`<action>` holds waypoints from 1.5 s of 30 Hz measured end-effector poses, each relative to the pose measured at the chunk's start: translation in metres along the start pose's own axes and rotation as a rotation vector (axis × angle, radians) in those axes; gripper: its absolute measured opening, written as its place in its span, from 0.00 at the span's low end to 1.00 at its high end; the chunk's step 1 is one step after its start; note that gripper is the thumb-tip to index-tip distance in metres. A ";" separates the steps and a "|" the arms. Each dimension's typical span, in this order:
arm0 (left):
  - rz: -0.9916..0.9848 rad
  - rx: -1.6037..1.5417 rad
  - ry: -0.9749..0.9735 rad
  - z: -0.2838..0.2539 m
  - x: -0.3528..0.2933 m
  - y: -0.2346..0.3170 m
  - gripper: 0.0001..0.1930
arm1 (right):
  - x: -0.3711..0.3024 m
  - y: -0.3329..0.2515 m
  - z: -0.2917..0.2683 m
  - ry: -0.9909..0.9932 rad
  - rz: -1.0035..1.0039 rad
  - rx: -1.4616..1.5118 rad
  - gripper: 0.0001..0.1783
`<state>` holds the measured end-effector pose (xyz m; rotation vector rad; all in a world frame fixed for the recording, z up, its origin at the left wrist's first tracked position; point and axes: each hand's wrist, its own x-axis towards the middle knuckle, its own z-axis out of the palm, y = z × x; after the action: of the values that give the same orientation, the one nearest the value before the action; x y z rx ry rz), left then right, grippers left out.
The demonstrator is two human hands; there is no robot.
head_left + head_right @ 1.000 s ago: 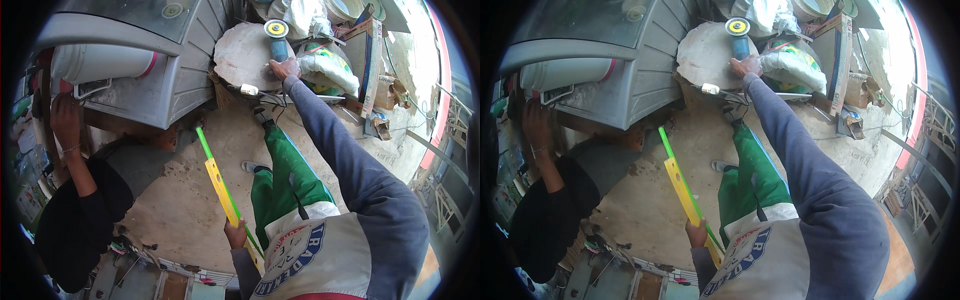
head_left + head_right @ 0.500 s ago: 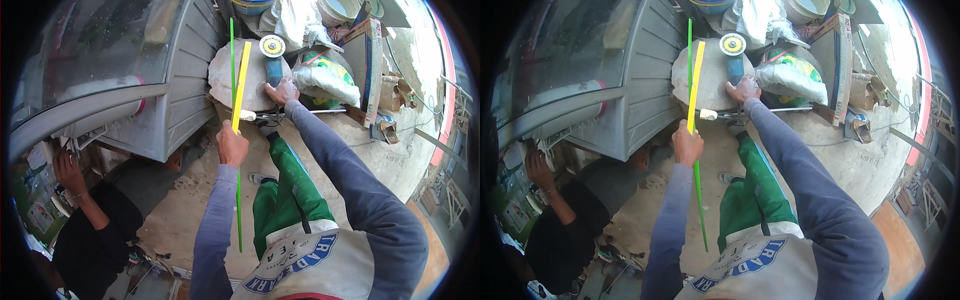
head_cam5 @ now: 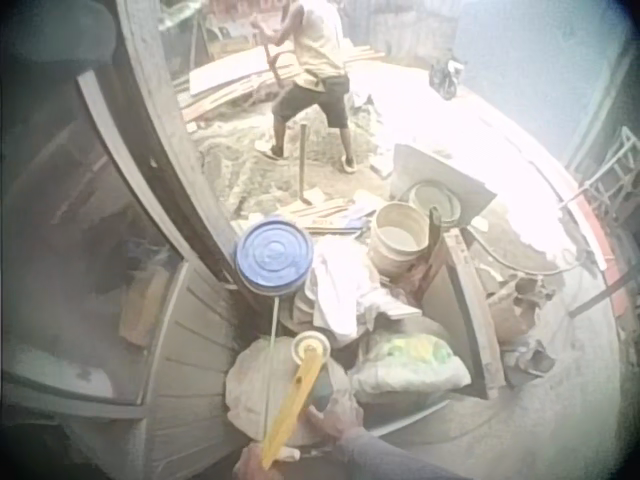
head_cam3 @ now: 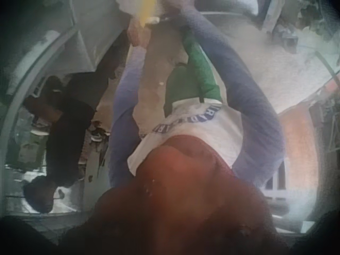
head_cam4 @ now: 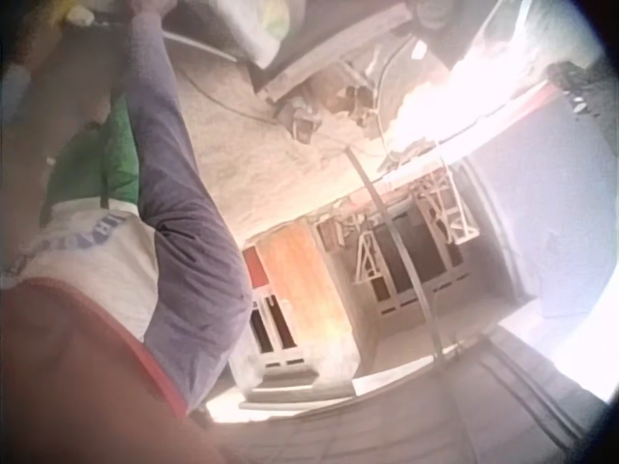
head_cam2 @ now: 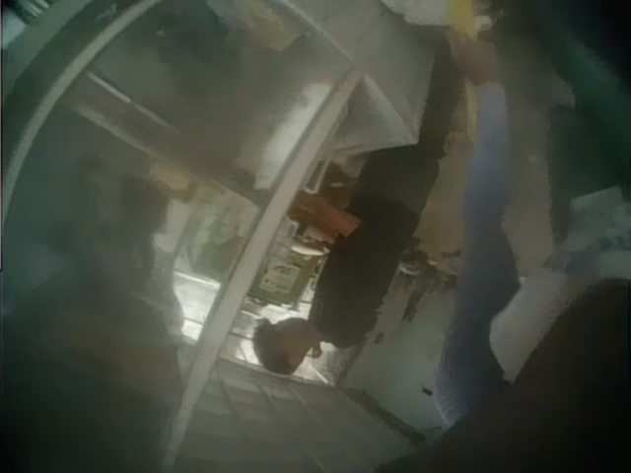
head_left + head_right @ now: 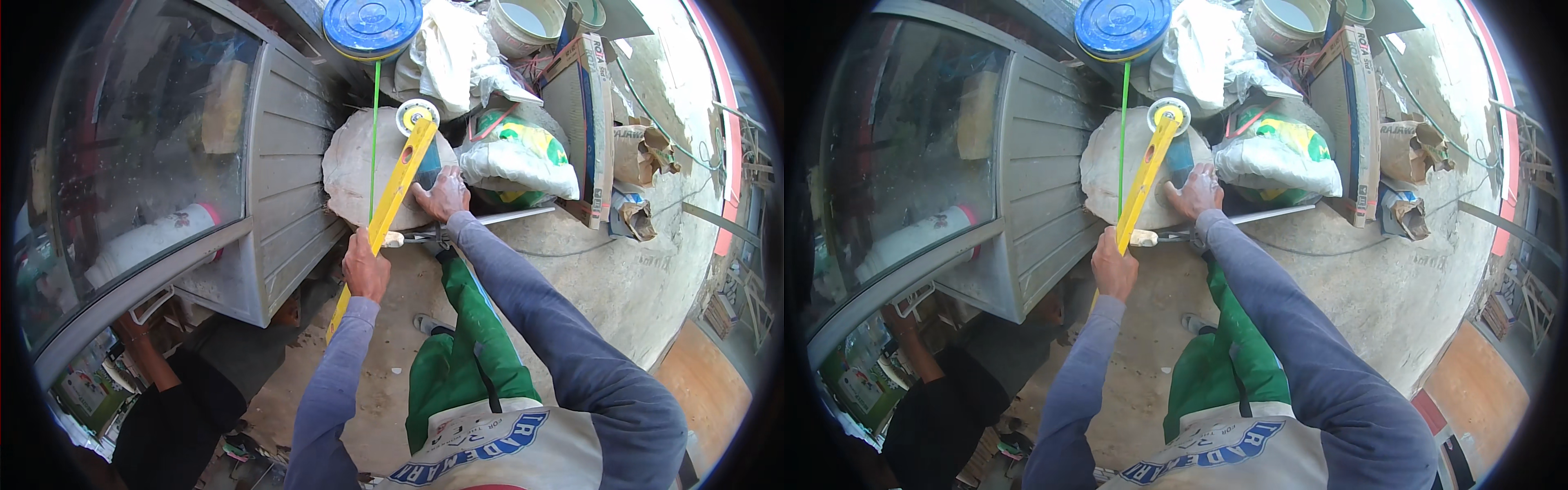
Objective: The person cuts a white tile using an angle grinder, carries the tile into a room to place it on the floor, and then uses a spirit level to measure and prepare another tile section.
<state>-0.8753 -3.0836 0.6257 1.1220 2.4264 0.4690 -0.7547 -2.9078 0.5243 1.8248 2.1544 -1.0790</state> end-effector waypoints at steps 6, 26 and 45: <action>-0.007 0.051 -0.068 -0.013 0.017 0.021 0.16 | 0.000 0.001 -0.004 -0.005 -0.014 0.014 0.48; 0.101 -0.076 -0.161 -0.059 -0.024 0.047 0.17 | -0.002 0.006 -0.005 -0.071 -0.128 0.084 0.38; -0.058 0.079 0.109 0.091 0.142 -0.012 0.18 | 0.003 0.002 0.008 0.052 -0.091 -0.027 0.44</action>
<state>-0.9198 -2.9693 0.5088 1.0800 2.5854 0.4303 -0.7565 -2.9101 0.5163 1.7784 2.2912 -1.0250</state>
